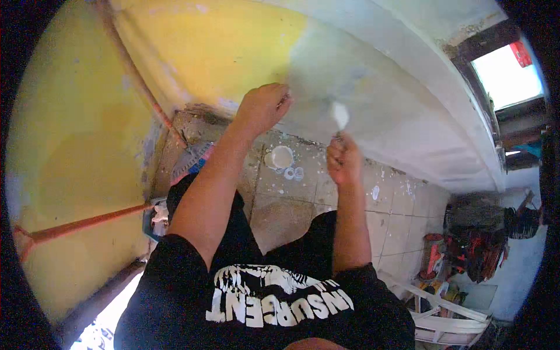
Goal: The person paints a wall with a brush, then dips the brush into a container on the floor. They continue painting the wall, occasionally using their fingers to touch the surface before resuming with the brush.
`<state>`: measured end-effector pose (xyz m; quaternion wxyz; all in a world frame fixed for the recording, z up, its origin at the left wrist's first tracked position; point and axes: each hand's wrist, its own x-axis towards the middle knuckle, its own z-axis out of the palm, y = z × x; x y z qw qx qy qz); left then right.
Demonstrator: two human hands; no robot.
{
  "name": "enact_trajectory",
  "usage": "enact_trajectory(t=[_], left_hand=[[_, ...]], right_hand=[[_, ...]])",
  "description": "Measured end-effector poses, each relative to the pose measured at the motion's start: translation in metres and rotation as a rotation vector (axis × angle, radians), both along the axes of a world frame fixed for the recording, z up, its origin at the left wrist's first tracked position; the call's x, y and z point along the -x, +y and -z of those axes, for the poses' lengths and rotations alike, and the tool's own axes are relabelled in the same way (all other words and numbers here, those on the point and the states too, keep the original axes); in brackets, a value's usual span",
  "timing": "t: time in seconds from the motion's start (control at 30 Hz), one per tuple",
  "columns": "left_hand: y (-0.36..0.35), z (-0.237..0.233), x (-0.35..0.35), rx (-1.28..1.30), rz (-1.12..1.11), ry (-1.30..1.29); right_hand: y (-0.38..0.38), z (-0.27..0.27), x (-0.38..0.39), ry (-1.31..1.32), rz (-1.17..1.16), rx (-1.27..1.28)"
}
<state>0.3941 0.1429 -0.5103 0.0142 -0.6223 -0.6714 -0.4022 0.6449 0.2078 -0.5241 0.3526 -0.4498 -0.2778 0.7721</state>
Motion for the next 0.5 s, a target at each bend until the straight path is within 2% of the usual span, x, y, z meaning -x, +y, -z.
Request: enact_trajectory(t=[0.07, 0.1, 0.17, 0.2, 0.3, 0.37, 0.43, 0.5], left_hand=[[-0.003, -0.013, -0.004, 0.048, -0.002, 0.036], [-0.003, -0.018, -0.004, 0.086, 0.004, 0.072], [-0.006, -0.013, -0.001, 0.074, 0.018, 0.062], [-0.007, -0.011, 0.000, 0.065, 0.039, 0.056], [-0.009, -0.010, 0.002, 0.120, 0.015, 0.024], [-0.009, -0.010, -0.002, 0.068, -0.013, 0.068], [-0.009, -0.012, -0.002, 0.005, -0.053, 0.116], [-0.010, -0.011, -0.002, -0.059, -0.048, 0.066]], right_hand=[[-0.018, -0.045, -0.002, 0.253, 0.019, 0.025], [-0.026, -0.052, 0.000, 0.252, 0.012, 0.023], [-0.042, -0.058, 0.006, 0.267, 0.029, -0.198], [-0.037, -0.051, 0.006, 0.266, 0.029, -0.203], [-0.005, 0.019, 0.005, 0.255, 0.037, -0.267], [0.016, 0.092, 0.001, 0.076, -0.005, -0.313], [0.015, 0.153, -0.010, -0.218, -0.064, -0.274], [0.007, 0.204, -0.030, -0.316, -0.211, -0.177]])
